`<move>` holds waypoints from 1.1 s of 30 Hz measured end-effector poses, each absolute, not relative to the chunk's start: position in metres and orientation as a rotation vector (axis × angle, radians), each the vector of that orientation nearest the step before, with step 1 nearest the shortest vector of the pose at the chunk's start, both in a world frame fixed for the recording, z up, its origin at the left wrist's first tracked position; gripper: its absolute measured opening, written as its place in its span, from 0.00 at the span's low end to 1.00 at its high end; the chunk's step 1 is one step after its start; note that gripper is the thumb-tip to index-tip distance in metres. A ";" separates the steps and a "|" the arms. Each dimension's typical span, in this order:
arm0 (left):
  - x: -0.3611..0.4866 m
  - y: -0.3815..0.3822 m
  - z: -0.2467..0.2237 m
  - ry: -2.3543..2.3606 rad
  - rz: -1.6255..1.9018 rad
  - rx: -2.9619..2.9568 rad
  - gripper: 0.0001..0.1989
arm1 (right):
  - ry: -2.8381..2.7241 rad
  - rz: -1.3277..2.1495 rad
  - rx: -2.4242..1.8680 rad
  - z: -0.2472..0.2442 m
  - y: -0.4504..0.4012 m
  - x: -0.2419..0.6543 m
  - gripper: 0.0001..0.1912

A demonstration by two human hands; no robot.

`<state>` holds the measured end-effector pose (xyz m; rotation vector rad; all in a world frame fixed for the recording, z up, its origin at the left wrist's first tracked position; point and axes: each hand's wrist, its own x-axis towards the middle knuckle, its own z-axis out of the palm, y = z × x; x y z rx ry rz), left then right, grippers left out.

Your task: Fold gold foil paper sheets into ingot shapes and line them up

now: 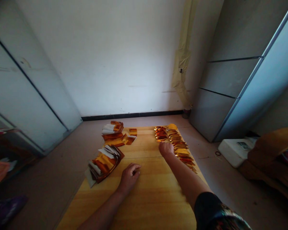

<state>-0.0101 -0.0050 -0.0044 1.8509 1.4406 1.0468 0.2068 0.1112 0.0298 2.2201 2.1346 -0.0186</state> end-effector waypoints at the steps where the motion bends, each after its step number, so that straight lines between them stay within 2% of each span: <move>1: -0.010 -0.005 -0.004 1.441 1.051 1.850 0.14 | 2.129 -0.021 2.232 0.028 0.110 0.205 0.17; 23: -0.008 -0.006 -0.009 1.424 1.047 1.899 0.14 | 2.128 0.035 2.181 0.032 0.106 0.192 0.17; 29: -0.008 -0.007 -0.007 1.409 1.093 1.928 0.14 | 2.554 -0.062 1.842 0.052 0.073 0.146 0.16; 33: -0.011 -0.011 -0.011 1.416 1.169 1.904 0.15 | 2.908 -0.257 1.636 0.064 0.057 0.104 0.15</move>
